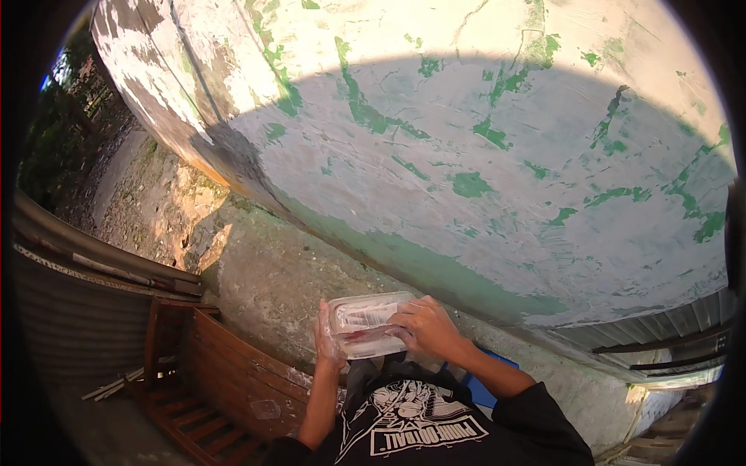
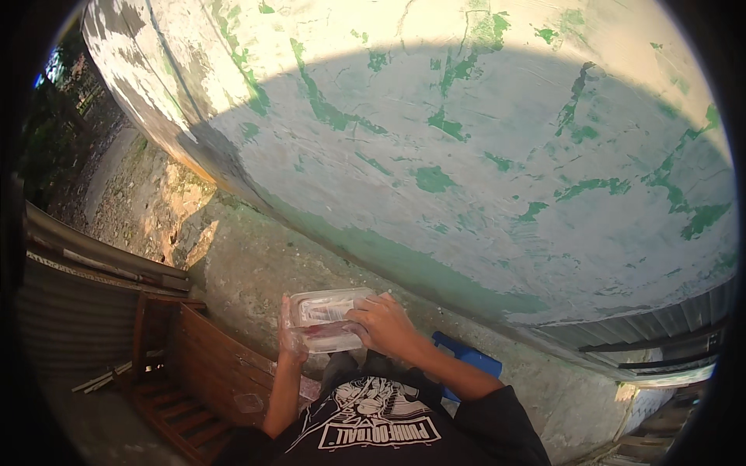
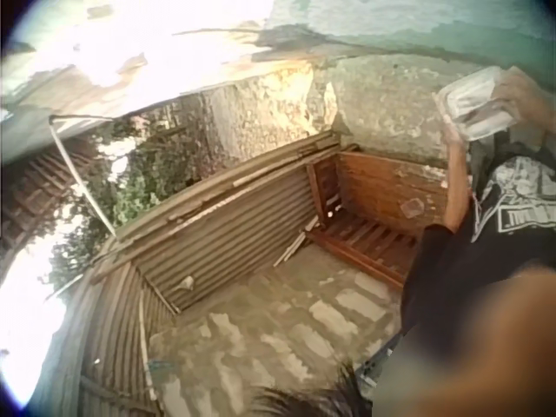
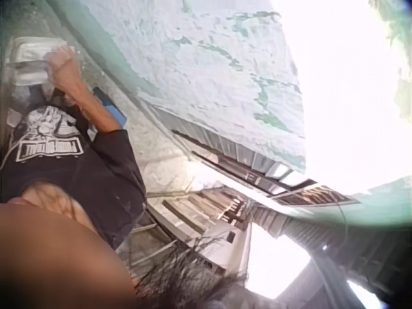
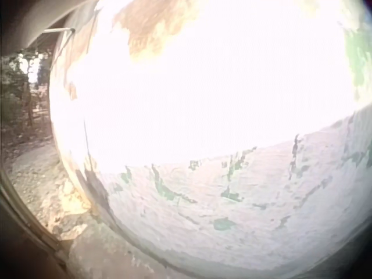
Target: The person is preparing and mixing paint in a small plastic container.
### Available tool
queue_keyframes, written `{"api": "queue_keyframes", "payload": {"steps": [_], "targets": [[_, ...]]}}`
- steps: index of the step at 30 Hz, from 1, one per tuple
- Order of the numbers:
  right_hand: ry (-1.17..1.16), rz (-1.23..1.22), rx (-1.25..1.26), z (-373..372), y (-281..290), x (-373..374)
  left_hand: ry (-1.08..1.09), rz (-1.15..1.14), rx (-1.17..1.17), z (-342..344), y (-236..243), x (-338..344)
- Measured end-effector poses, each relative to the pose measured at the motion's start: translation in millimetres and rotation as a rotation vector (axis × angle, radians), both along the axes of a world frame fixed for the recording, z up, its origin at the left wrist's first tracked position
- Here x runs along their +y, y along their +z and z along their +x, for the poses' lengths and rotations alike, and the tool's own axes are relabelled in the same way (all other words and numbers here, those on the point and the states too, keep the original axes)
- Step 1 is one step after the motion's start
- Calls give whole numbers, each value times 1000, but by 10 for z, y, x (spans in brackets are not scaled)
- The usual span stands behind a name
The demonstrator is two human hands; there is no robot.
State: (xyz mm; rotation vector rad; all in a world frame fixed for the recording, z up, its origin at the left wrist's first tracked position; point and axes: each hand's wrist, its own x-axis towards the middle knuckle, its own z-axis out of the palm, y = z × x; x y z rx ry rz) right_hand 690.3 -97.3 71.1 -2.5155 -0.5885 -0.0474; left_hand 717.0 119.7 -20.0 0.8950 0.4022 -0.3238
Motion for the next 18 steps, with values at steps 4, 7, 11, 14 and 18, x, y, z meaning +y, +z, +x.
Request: {"api": "queue_keyframes", "payload": {"steps": [4, 7, 11, 14, 18], "targets": [[45, 0, -12, 94, -31, 19, 110, -23, 58, -112, 125, -56], [106, -27, 12, 101, -107, 104, 252, -11, 38, -256, 59, 1], [254, -60, 70, 163, -132, 214, 291, -89, -1, -400, -169, 119], [308, -66, 108, 213, -79, 255, 350, -122, 28, -497, -159, 122], [325, 65, 87, 249, 31, 303, 380, -77, 36, -581, -240, 192]]}}
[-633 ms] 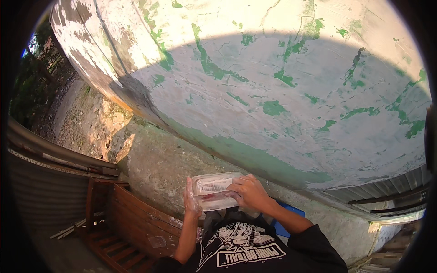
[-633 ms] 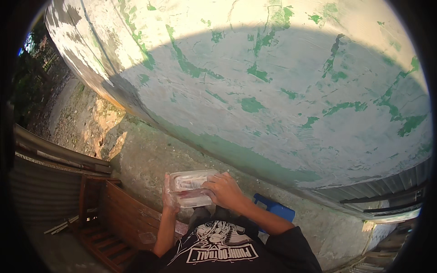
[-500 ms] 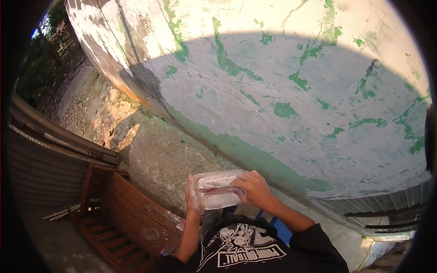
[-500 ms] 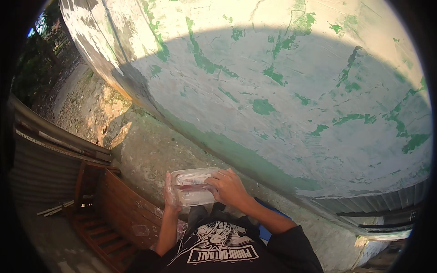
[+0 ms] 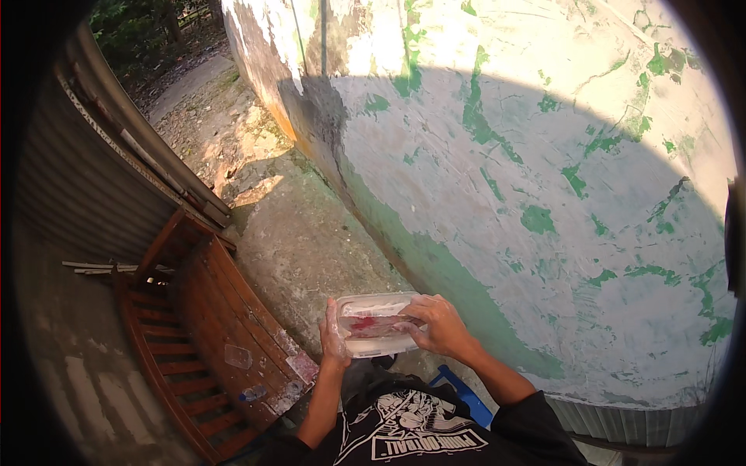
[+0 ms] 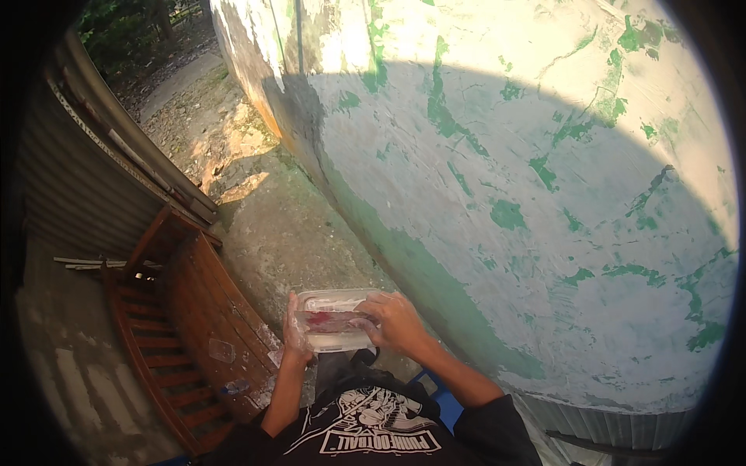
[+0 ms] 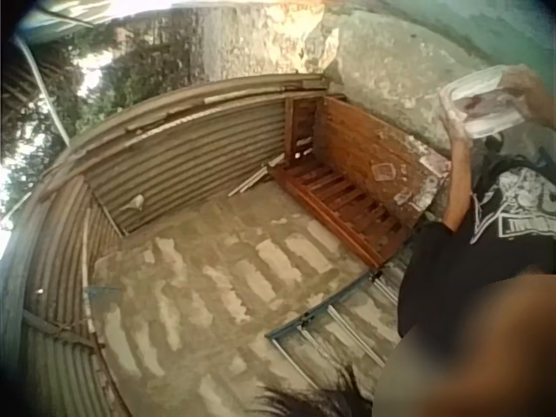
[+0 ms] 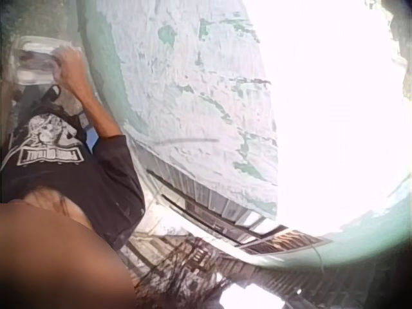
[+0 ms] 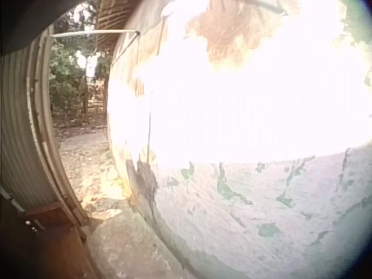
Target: The person is preparing and mixing paint in a small plastic container.
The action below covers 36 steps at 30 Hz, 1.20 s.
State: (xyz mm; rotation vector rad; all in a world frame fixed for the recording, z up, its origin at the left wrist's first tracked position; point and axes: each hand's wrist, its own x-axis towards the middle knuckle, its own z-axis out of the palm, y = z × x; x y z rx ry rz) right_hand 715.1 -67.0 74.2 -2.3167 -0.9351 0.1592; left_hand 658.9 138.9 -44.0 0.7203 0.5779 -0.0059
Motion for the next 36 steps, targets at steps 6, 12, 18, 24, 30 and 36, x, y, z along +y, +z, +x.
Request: {"api": "queue_keyframes", "payload": {"steps": [6, 12, 18, 24, 30, 36], "targets": [[-111, -19, -149, -184, -87, -60, -76, 62, -70, -10, 127, -79], [-261, 123, -116, -392, -91, -258, -149, 123, -64, 66, 247, -207], [-457, 50, -192, -650, -244, -442, -308, 78, -16, 299, 278, -395], [-650, 105, -174, -811, -304, -513, -571, 105, -31, 618, 341, -657], [-965, 263, -303, -809, -328, -350, -803, 107, -53, 1039, 120, -675], [-1015, -26, -306, -497, -342, 219, -931, 138, -68, 1568, 162, -419]]}}
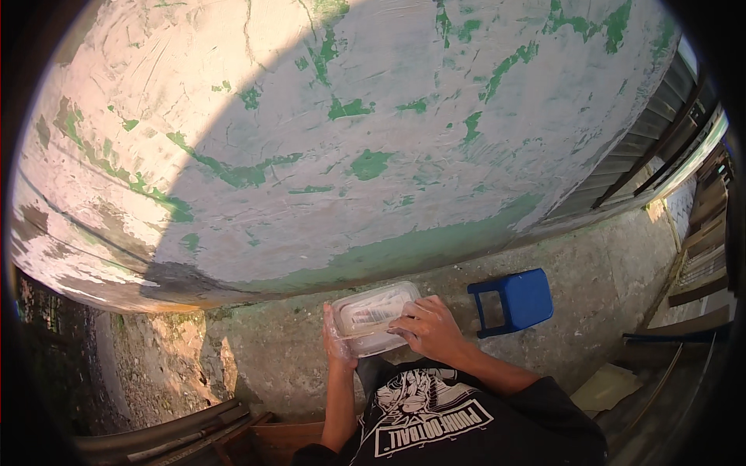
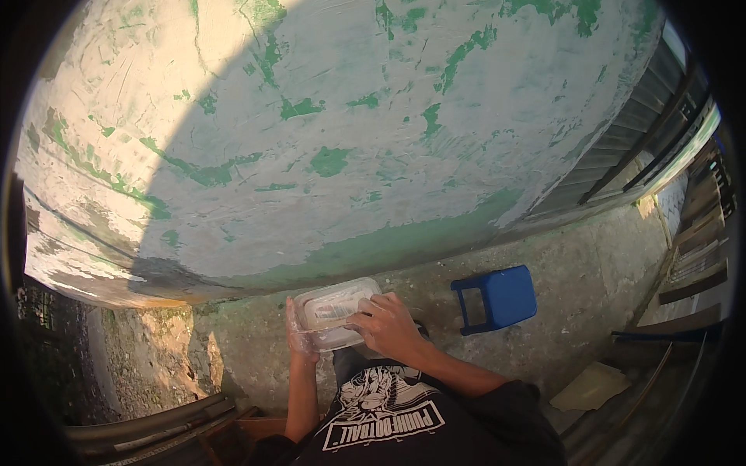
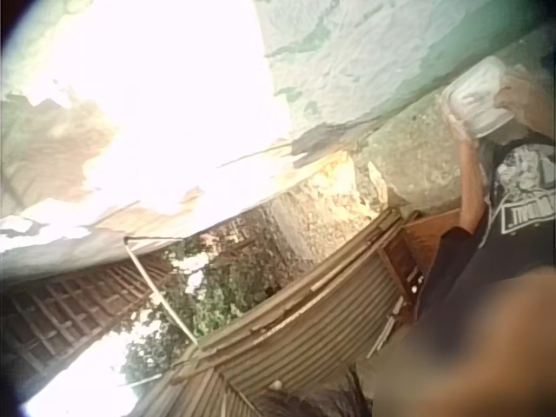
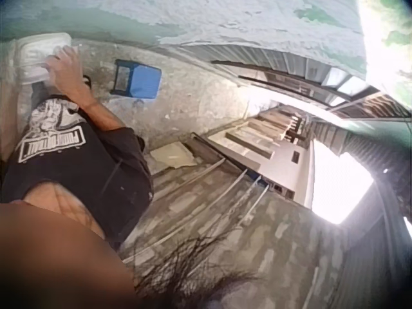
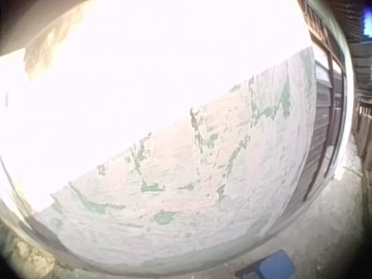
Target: The person is preparing and mixing paint in a small plastic container.
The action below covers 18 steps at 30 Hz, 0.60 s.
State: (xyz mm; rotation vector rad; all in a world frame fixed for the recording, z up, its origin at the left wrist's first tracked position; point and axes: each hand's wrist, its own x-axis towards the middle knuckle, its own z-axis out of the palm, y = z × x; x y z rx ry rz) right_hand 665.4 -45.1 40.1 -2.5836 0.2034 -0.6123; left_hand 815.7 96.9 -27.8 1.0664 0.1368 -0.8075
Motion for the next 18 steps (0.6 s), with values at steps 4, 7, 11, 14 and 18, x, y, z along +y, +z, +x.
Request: {"api": "queue_keyframes", "payload": {"steps": [4, 7, 11, 14, 18], "targets": [[-163, 22, -51, 357, 38, 424, -98, -15, 13, 464, 107, 249], [-255, 0, 22, 508, -74, 647, -178, 37, -71, 723, 199, 312], [-387, 1, 145, 648, -192, 865, -345, 106, -71, 1028, -74, 378], [-451, 45, 134, 613, -174, 973, -477, 91, -28, 1086, -19, 300], [-564, 16, 94, 475, -186, 1005, -568, 108, -36, 1013, -61, 86]]}}
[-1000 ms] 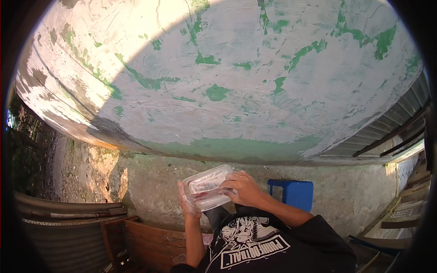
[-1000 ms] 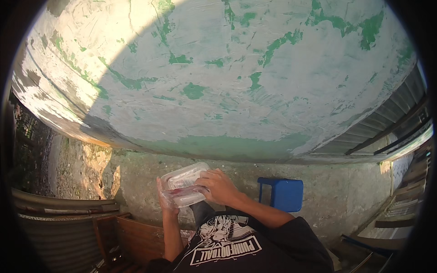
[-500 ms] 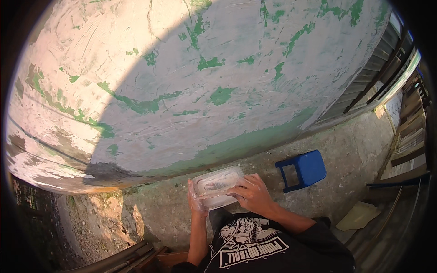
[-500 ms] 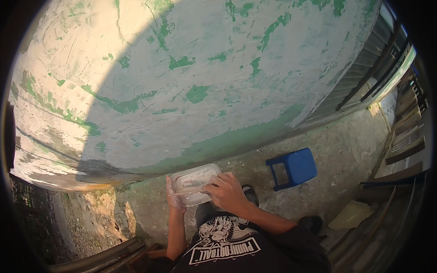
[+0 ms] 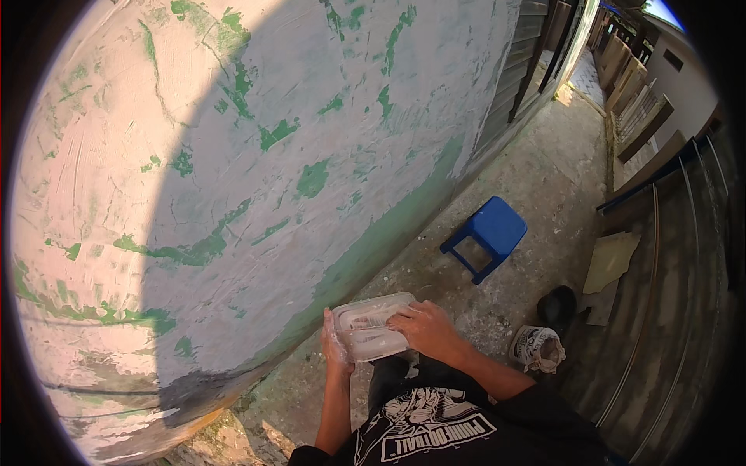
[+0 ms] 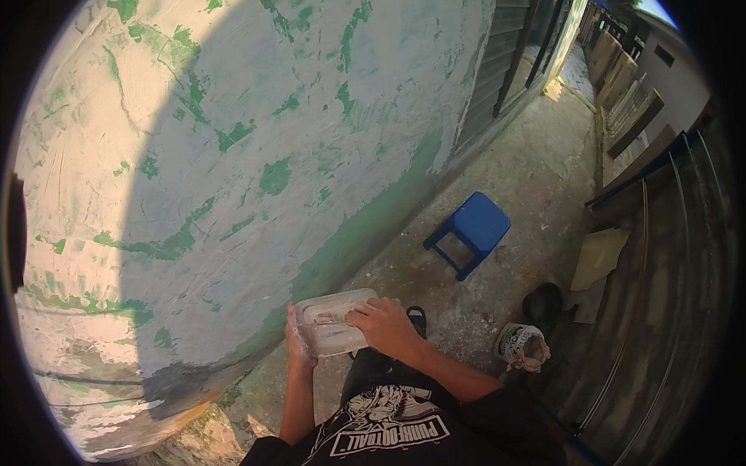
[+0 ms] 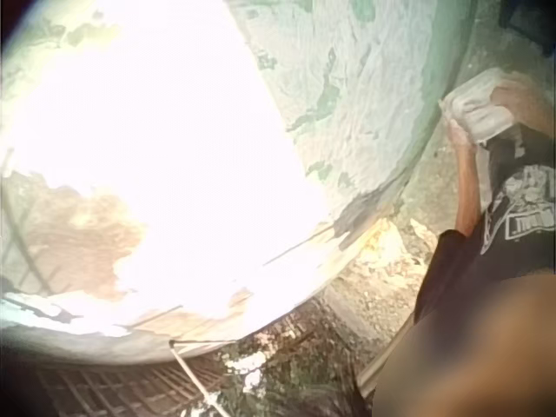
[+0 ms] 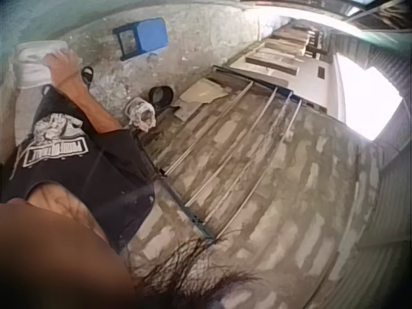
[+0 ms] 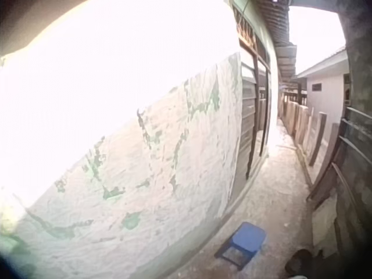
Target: The person is preparing and mixing paint in a small plastic container.
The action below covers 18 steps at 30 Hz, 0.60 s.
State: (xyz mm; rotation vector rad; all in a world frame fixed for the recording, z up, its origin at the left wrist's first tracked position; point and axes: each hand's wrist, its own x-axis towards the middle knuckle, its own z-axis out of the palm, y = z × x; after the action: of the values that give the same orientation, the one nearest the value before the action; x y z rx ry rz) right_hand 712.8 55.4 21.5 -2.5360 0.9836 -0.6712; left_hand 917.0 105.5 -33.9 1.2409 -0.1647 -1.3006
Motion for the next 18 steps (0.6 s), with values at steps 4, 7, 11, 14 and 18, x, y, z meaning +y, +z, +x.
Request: {"api": "queue_keyframes", "payload": {"steps": [4, 7, 11, 14, 18], "targets": [[-66, 32, 68, -163, -11, 22, -81, -20, -29, -85, -74, -191], [-54, 48, 118, -296, -21, -14, -138, -59, 49, -175, -76, -347], [-70, 123, -39, -524, -20, -211, -207, -49, 26, -363, -84, -601], [-159, 229, -192, -782, 92, -403, -233, -58, 16, -524, -62, -823], [-172, 220, -264, -1160, 208, -686, -308, -57, 7, -893, -9, -1155]]}}
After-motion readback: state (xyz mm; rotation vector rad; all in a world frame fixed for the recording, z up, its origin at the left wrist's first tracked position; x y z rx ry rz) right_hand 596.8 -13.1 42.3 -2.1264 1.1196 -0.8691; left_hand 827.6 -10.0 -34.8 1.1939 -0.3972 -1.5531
